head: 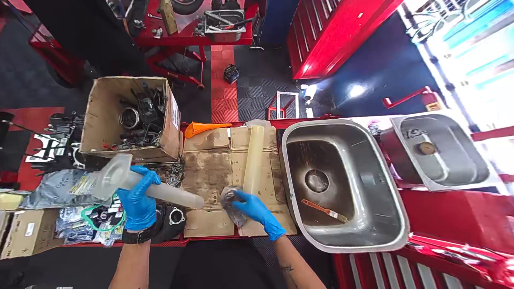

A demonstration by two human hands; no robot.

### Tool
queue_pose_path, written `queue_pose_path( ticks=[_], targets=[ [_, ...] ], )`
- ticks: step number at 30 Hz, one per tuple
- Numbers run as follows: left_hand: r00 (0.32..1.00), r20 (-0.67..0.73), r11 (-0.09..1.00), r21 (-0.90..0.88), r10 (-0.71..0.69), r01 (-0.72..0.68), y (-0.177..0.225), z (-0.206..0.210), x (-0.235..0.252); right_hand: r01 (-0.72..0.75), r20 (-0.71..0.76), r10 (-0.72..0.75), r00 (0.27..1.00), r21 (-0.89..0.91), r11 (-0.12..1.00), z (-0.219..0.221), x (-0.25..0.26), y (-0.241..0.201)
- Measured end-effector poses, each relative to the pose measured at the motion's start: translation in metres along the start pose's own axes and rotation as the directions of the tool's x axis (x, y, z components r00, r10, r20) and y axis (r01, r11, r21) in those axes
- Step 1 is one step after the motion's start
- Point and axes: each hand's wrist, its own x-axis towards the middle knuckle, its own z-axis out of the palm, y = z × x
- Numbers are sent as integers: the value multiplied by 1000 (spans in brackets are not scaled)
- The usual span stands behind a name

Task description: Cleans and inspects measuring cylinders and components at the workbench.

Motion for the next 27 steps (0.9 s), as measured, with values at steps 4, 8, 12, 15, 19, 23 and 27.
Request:
queue_pose_path(
  ticks=[4, 8, 12, 15, 19, 23, 27],
  targets=[
    [993, -1, 993, -6, -114, 114, -36, 4, -22, -82, -512, 150, 846, 154, 985, -56, 53, 10],
    [976, 30, 977, -21, -214, 214, -51, 4, -39, -295, -573, 341, 745, 175, 939, -61, 130, 26],
    [969, 36, 969, -19, -246, 247, -34, -12, -52, -153, -497, 425, 757, 497, 854, -60, 149, 35],
    [973, -23, 973, -10, -230, 230, -9, -31, -65, 170, -455, 166, 875, 610, 774, -65, 111, 20],
    [981, -133, 990, -4, -143, 143, 20, -46, -88, 355, -274, -226, 935, 740, 572, -83, 51, -10],
    [970, -235, 997, 14, -69, 75, 37, -44, -128, 386, -169, -381, 909, 684, 618, -102, 5, -36],
    [956, -293, 998, 59, -13, 32, 54, -41, -169, 445, -96, -502, 859, 624, 642, -108, -30, -40]
  ],
)
